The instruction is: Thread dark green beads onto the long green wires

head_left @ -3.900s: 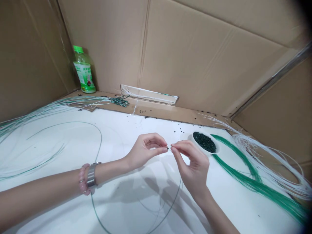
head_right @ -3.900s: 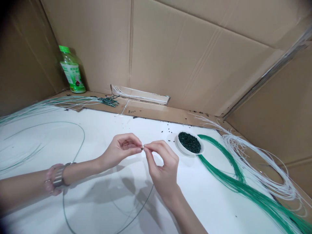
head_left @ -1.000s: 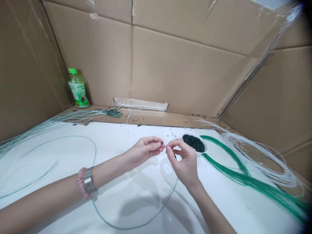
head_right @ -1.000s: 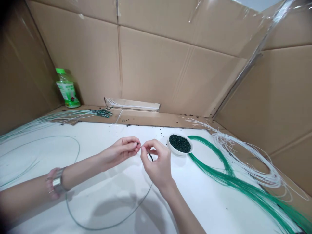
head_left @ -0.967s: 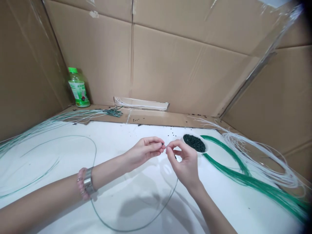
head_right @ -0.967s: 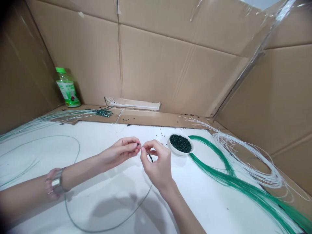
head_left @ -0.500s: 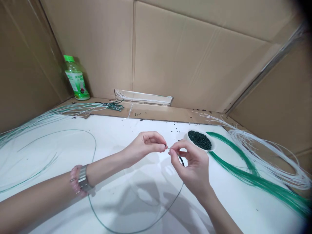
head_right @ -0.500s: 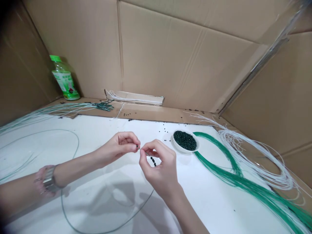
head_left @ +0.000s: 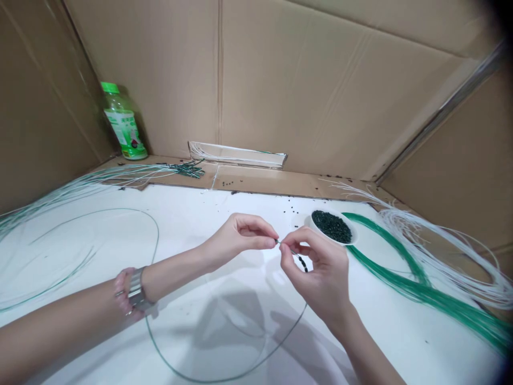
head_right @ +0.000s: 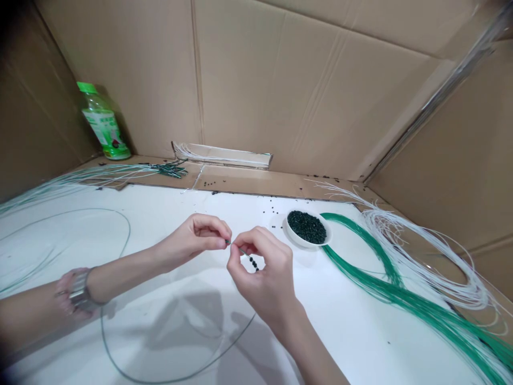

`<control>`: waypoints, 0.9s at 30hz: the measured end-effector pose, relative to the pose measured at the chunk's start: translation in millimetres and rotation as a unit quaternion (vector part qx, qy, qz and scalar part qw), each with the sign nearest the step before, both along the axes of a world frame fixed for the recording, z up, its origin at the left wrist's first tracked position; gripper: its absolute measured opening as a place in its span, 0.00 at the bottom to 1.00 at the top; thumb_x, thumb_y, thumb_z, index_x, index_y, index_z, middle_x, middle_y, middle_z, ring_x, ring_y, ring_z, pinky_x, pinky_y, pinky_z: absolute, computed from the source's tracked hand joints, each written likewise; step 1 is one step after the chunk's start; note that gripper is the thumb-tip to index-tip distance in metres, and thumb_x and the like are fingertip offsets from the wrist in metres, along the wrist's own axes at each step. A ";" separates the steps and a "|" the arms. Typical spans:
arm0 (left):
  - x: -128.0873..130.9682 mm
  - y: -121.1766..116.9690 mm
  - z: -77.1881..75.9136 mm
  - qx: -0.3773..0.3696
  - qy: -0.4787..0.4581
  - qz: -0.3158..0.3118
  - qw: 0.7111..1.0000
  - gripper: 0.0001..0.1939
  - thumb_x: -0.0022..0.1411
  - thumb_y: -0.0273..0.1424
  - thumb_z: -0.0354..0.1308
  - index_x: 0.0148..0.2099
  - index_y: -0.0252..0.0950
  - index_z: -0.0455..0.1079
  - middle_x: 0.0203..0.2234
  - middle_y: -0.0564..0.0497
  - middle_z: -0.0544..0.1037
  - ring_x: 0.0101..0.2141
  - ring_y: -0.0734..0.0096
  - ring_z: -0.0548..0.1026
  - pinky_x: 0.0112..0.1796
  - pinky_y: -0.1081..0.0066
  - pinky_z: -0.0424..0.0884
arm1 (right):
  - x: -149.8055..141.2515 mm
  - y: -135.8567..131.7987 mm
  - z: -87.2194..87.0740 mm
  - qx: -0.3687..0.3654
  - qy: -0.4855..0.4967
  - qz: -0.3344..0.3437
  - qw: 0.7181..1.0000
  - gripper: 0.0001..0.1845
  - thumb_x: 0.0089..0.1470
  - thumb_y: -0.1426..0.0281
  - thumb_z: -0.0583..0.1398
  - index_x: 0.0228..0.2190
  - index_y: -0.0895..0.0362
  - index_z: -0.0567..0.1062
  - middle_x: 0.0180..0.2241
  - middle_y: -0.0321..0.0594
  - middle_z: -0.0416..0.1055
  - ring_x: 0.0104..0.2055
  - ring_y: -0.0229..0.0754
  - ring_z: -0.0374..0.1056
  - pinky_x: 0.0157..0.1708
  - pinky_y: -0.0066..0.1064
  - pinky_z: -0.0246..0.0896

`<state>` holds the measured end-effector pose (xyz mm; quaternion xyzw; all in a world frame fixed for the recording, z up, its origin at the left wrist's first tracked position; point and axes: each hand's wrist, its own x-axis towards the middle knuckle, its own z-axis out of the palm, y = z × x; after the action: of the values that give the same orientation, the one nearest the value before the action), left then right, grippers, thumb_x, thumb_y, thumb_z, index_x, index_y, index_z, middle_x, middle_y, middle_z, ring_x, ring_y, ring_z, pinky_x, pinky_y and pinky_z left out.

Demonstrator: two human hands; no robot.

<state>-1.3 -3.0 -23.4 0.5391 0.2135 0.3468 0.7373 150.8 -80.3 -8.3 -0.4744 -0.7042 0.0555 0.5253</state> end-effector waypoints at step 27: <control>1.2 -1.6 -0.6 0.024 0.023 0.030 0.999 0.03 0.49 0.25 0.68 0.28 0.37 0.79 0.24 0.55 0.80 0.28 0.80 0.76 0.33 0.82 0.71 | 3.7 1.5 3.5 -0.136 0.044 0.021 0.989 0.05 0.51 0.74 0.57 0.24 0.58 0.69 0.22 0.35 0.67 0.24 0.32 0.61 0.23 0.21 0.63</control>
<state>-0.1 -4.6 -24.0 0.5575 0.2378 0.3614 0.7085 154.5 -78.9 -4.9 -0.5240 -0.6760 0.1826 0.4850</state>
